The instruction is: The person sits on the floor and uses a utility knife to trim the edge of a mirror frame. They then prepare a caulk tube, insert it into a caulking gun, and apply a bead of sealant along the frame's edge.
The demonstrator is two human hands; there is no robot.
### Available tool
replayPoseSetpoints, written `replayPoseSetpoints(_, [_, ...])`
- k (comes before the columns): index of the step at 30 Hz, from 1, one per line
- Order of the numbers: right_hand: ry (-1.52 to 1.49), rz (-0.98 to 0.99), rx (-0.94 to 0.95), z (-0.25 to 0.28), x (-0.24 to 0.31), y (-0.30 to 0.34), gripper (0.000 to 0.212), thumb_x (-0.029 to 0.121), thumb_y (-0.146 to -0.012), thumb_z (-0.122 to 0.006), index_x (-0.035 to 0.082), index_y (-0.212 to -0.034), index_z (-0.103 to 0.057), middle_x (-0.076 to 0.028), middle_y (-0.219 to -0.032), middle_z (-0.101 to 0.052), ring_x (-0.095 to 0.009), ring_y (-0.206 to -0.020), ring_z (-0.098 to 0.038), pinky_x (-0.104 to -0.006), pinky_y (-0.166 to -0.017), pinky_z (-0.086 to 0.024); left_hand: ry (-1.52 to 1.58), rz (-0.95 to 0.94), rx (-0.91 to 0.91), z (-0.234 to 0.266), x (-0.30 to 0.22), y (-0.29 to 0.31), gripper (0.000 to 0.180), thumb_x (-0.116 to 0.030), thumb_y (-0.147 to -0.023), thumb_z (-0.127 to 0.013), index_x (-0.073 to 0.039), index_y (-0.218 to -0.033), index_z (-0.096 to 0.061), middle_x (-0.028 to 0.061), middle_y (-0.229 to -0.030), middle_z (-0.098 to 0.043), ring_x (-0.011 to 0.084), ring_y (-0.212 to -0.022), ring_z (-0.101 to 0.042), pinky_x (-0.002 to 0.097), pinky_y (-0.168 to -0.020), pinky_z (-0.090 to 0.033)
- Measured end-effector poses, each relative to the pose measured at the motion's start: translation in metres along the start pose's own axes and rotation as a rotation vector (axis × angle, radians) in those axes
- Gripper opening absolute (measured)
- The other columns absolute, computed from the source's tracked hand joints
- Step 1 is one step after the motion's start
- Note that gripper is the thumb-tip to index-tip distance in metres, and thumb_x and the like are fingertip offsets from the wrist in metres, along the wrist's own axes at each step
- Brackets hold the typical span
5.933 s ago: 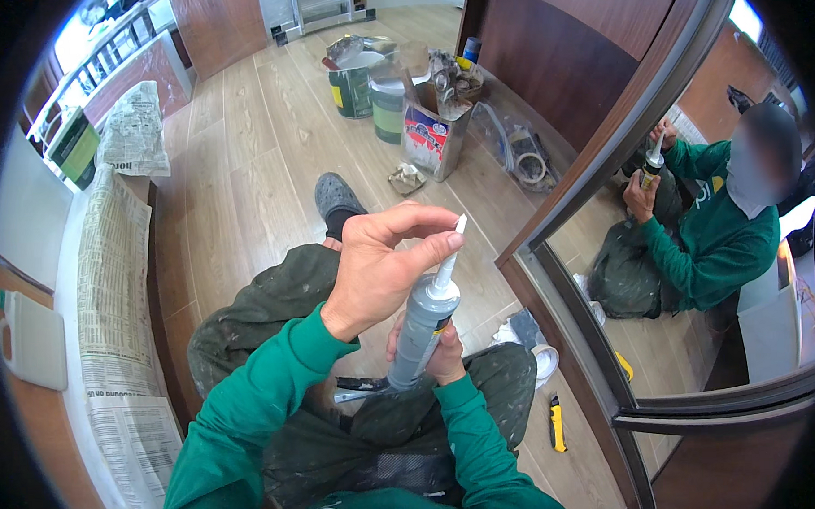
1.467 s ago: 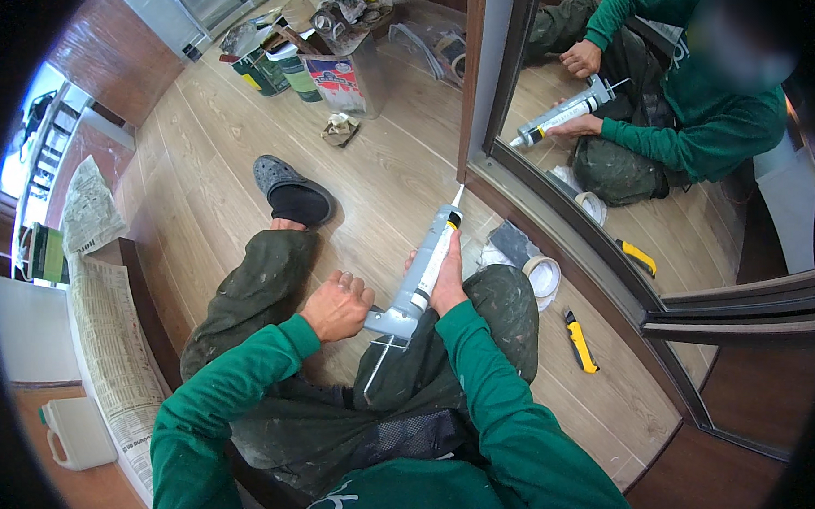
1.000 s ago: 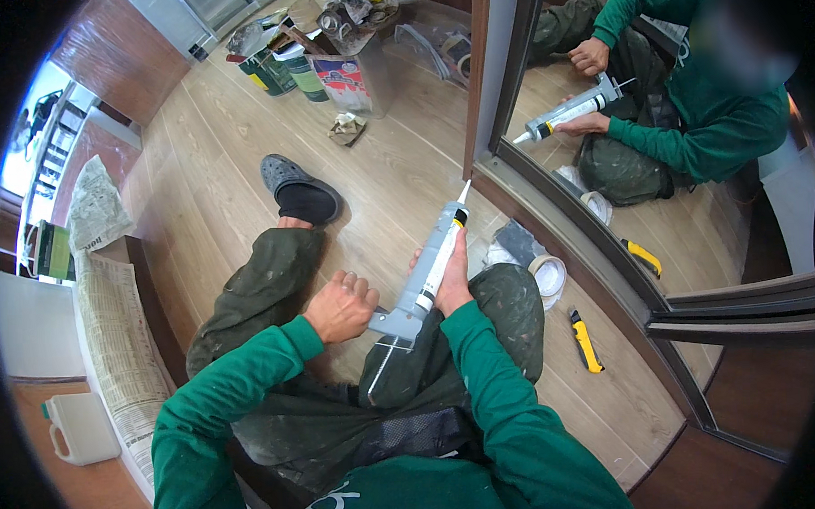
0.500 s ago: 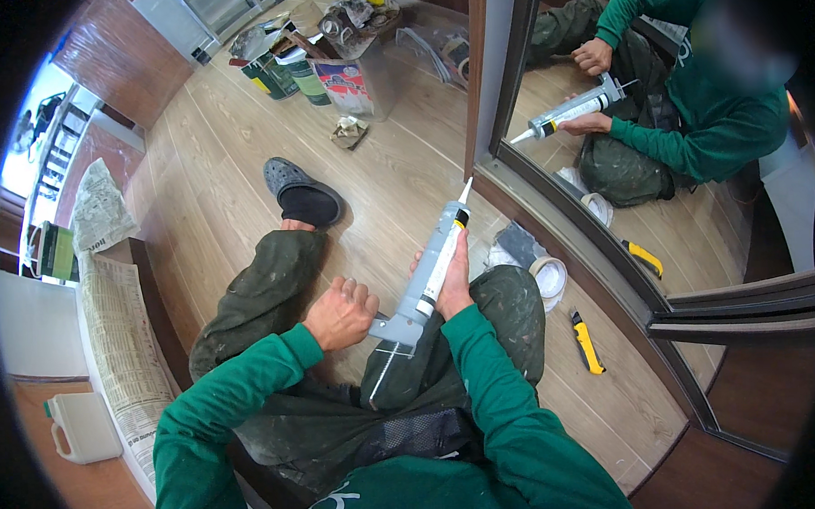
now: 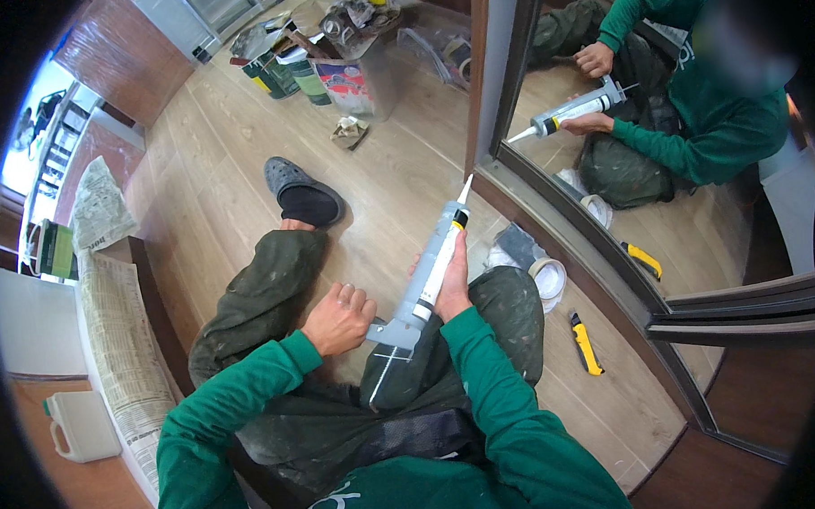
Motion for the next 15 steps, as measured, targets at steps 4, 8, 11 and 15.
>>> replayPoseSetpoints(4, [-0.004,0.007,-0.057,0.004,-0.001,0.008,0.071,0.077,-0.089,-0.043,0.008,-0.099,-0.057,-0.013,-0.074,-0.061,-0.028,-0.062,-0.061,-0.0416,-0.059,-0.053,0.102,0.032,-0.032,-0.009,-0.01,0.005,0.018,-0.019,-0.073,-0.063,-0.006,-0.082,-0.054,0.0116,-0.084,-0.055,0.0288,-0.083,-0.058,0.0415,-0.08,-0.045])
replayPoseSetpoints(8, [0.08,0.037,-0.067,0.002,-0.001,0.021,0.062,0.066,-0.094,-0.043,0.006,-0.103,-0.058,-0.015,-0.078,-0.063,-0.03,-0.065,-0.063,-0.045,-0.062,-0.054,0.222,0.062,-0.133,-0.012,-0.022,0.016,0.032,-0.015,-0.063,-0.069,-0.004,-0.09,-0.056,0.0139,-0.087,-0.055,0.0326,-0.09,-0.058,0.0456,-0.091,-0.045])
replayPoseSetpoints(11, [0.159,0.03,-0.125,0.001,-0.004,0.031,0.056,0.058,-0.095,-0.046,0.005,-0.105,-0.058,-0.016,-0.081,-0.064,-0.031,-0.068,-0.065,-0.047,-0.065,-0.057,0.435,0.14,-0.136,-0.014,-0.027,0.028,0.04,-0.011,-0.06,-0.071,-0.002,-0.096,-0.057,0.016,-0.091,-0.056,0.0358,-0.093,-0.058,0.0466,-0.092,-0.046])
replayPoseSetpoints(15, [0.322,0.051,-0.159,0.0,-0.007,0.042,0.05,0.05,-0.095,-0.052,0.003,-0.109,-0.056,-0.016,-0.083,-0.065,-0.03,-0.071,-0.068,-0.0469,-0.068,-0.059,0.753,0.237,-0.185,-0.02,-0.037,0.038,0.046,-0.007,-0.06,-0.072,-0.001,-0.103,-0.056,0.017,-0.097,-0.056,0.0379,-0.097,-0.057,0.0443,-0.089,-0.048])
Point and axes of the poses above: each hand's wrist, its own y-axis away from the middle knuckle, its own z-axis out of the back of the hand, x = y × z, the point moved 3 cm from there along -y, towards the middle knuckle
